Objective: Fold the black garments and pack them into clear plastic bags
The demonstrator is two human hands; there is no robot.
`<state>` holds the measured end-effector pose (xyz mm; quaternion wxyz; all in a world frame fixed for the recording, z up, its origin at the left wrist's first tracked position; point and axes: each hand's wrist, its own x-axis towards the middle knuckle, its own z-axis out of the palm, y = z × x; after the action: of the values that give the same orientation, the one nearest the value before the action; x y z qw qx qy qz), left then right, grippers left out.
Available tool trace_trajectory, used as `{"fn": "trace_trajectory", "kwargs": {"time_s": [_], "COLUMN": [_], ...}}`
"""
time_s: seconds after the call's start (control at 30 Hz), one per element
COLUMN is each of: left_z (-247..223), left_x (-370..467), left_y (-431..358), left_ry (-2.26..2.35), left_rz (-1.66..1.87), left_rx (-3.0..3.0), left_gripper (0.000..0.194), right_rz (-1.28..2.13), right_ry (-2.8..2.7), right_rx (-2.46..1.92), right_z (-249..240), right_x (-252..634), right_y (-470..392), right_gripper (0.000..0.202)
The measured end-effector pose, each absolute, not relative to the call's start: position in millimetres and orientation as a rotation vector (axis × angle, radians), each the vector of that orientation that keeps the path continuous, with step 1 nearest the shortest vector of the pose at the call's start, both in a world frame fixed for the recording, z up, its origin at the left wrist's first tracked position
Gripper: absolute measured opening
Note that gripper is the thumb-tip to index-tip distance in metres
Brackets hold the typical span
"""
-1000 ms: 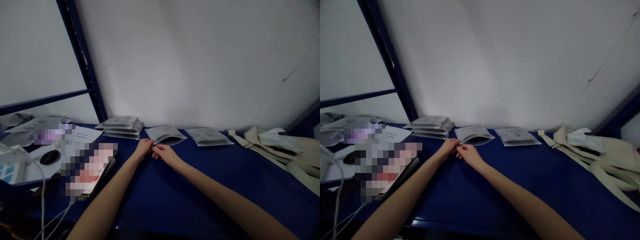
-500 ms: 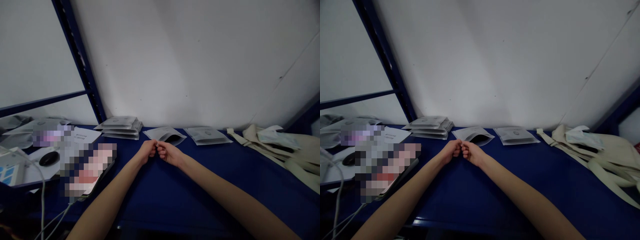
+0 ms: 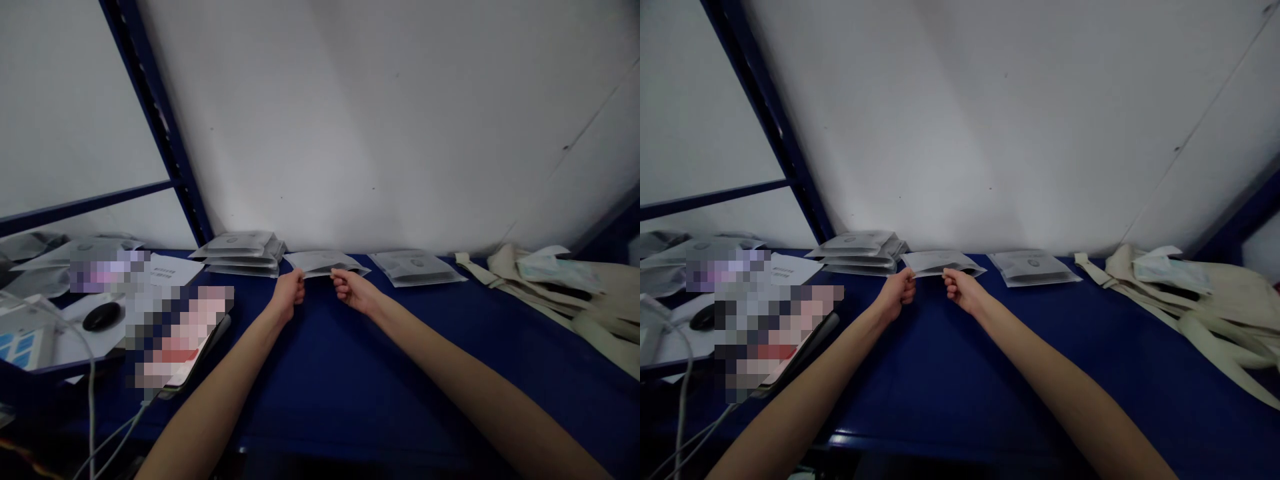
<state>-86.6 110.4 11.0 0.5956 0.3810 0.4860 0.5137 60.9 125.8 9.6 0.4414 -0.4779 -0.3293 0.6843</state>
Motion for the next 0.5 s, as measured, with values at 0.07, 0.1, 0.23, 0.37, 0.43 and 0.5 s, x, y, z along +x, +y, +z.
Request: {"fn": "trace_trajectory", "kwargs": {"time_s": [0.07,0.1,0.23,0.37,0.43,0.5], "left_z": [11,11,8,4,3,2], "left_x": [-91,-93,-98,-97,-96,-96], "left_y": [112,113,117,117,117,117], "left_ry": [1.123,1.12,1.118,1.121,1.126,1.131], "left_rz": [1.218,1.229,1.266,1.276,1.273,1.271], "left_rx": [0.864,0.853,0.808,0.783,0.779,0.779], "left_gripper": [0.025,0.025,0.024,0.025,0.025,0.024], "right_rz": [1.665,1.644,1.542,1.425,1.379,1.351], "right_ry": [-0.813,-0.809,-0.789,-0.762,-0.748,-0.739], "right_rx": [-1.199,-1.207,-1.246,-1.276,-1.288,-1.302], "right_z": [11,12,17,19,19,20], "right_x": [70,75,97,116,120,122], "right_y": [131,133,141,148,150,151], "right_gripper": [0.026,0.026,0.026,0.026,0.026,0.026]}}
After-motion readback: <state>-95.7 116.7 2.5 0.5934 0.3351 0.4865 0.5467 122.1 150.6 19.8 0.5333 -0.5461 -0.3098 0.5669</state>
